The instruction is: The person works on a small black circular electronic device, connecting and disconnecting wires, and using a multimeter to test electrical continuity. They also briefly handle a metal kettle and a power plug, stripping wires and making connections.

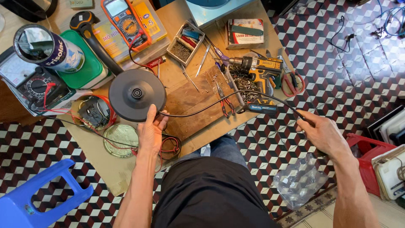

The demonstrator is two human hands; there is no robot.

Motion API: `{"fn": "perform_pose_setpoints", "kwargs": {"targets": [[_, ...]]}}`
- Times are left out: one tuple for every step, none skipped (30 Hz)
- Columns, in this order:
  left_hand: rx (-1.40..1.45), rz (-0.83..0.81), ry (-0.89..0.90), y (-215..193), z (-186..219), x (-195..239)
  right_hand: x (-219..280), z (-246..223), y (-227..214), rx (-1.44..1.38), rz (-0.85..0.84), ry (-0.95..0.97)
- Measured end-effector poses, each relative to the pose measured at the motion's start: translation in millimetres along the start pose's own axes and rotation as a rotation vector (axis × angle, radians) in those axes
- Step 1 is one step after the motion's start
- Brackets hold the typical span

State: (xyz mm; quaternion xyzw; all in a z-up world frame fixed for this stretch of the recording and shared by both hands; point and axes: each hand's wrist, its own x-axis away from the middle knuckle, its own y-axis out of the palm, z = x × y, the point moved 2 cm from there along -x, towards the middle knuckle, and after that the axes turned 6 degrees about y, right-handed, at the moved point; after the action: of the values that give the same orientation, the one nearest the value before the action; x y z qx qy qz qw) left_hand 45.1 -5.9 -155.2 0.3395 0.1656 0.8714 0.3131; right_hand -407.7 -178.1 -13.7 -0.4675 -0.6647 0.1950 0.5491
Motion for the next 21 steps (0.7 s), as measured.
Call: {"fn": "perform_pose_setpoints", "kwargs": {"targets": [[0.032, -0.011, -0.005, -4, -9, -2, 0, -2, -1, -0.098, -0.017, 0.013], [0.033, 0.004, -0.041, -7, -23, -4, 2, -4, -1, -0.196, -0.035, 0.026], [0.033, 0.021, -0.073, -9, -37, -6, 2, -7, -2, -0.286, -0.034, 0.023], [0.034, 0.038, -0.105, -12, -52, -9, 5, -9, -4, -0.377, -0.034, 0.021], [0.069, 0.044, -0.139, -14, -68, -13, 9, -8, -5, -0.47, -0.03, 0.027], [0.104, 0.05, -0.172, -16, -84, -17, 11, -8, -5, -0.436, -0.017, 0.016], [0.138, 0.048, -0.216, -16, -101, -21, 17, -4, -7, -0.403, 0.005, 0.013], [0.137, 0.047, -0.241, -17, -114, -27, 20, -1, -10, -0.369, 0.026, 0.011], [0.136, 0.043, -0.267, -18, -125, -32, 24, 2, -12, -0.362, 0.039, -0.003], [0.135, 0.04, -0.293, -17, -135, -37, 28, 5, -14, -0.354, 0.05, -0.017], [0.125, 0.049, -0.336, -21, -141, -38, 30, 6, -16, -0.346, 0.058, -0.034], [0.114, 0.057, -0.378, -24, -143, -39, 35, 8, -16, -0.343, 0.057, -0.023], [0.104, 0.069, -0.416, -25, -145, -39, 38, 9, -17, -0.34, 0.05, -0.017], [-0.04, 0.075, -0.48, -27, -144, -33, 42, 10, -18, -0.338, 0.043, -0.01], [-0.186, 0.081, -0.54, -29, -142, -25, 46, 12, -16, -0.322, 0.037, 0.019], [-0.332, 0.087, -0.6, -28, -138, -14, 51, 13, -15, -0.306, 0.031, 0.048], [-0.445, -0.019, -0.549, -18, -134, -4, 55, 15, -13, -0.292, 0.026, 0.076], [-0.557, -0.125, -0.496, -2, -132, 8, 58, 14, -10, -0.311, 0.021, 0.069], [-0.666, -0.229, -0.444, 16, -131, 20, 63, 14, -8, -0.327, 0.015, 0.065], [-0.903, -0.329, -0.054, 44, -126, 26, 68, 14, -5, -0.343, 0.009, 0.061], [-1.114, -0.425, 0.351, 77, -124, 32, 72, 13, -2, -0.347, -0.006, 0.097]]}}
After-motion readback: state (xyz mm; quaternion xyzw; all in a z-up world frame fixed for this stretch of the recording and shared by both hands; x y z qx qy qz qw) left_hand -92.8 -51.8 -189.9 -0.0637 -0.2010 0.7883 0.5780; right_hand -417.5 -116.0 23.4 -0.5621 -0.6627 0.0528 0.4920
